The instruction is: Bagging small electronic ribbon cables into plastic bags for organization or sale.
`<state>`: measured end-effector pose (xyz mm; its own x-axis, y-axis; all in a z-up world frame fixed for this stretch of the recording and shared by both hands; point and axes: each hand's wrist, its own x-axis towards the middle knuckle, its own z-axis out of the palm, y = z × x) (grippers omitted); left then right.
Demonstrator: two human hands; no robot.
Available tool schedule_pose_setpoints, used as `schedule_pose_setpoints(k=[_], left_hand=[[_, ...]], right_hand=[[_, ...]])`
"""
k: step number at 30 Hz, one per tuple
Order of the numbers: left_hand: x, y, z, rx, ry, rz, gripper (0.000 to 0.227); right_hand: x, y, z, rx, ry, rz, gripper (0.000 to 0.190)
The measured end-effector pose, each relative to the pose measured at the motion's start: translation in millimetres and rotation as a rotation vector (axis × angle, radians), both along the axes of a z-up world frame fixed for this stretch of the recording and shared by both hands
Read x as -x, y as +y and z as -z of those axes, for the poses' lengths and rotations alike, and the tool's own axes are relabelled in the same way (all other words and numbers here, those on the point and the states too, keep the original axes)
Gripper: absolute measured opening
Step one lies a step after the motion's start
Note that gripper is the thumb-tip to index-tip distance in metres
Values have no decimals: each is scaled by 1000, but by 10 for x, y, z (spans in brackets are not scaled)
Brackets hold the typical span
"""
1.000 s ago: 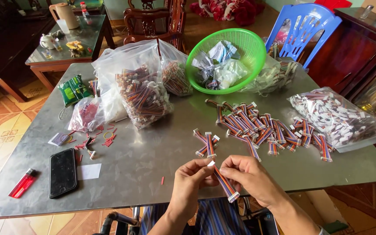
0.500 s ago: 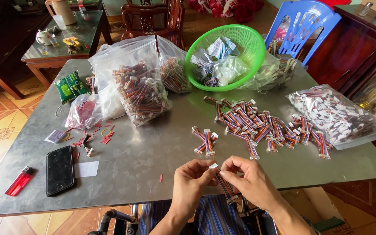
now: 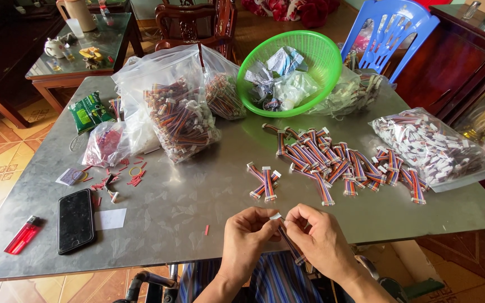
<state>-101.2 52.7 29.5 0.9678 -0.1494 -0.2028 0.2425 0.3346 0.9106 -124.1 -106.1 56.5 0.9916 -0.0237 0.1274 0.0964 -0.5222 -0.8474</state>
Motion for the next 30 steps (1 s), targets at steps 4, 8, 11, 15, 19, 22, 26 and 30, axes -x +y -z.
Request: schedule_pose_setpoints(k=[4,8,11,15,19,22,26,30], left_hand=[[19,-22,-20,30,55,-17,10],[29,-5,-46,74,97,1,10],[20,-11,4,100,77,10,6],[1,21,64,116,29,5,3],[-161,215,169,113,-12,9,9],[-398,347,243,234,-143,-80,10],[-529,290,-111,-151,78,-168,18],[-918,216,-34,-928,-130,-52,55]], right_hand=[[-24,9,127,9,-106,1,13],[-8,8,159,2,-119,6,13],[-9,14,164,1,-107,14,13],[22,77,119,6,-100,25,14],[-106,28,64,0,-14,-75,21],[-381,-74,35,-38,263,6,28],[-856,-107,347,456,-34,104,37],[-1060,24,426,636,-102,133,30]])
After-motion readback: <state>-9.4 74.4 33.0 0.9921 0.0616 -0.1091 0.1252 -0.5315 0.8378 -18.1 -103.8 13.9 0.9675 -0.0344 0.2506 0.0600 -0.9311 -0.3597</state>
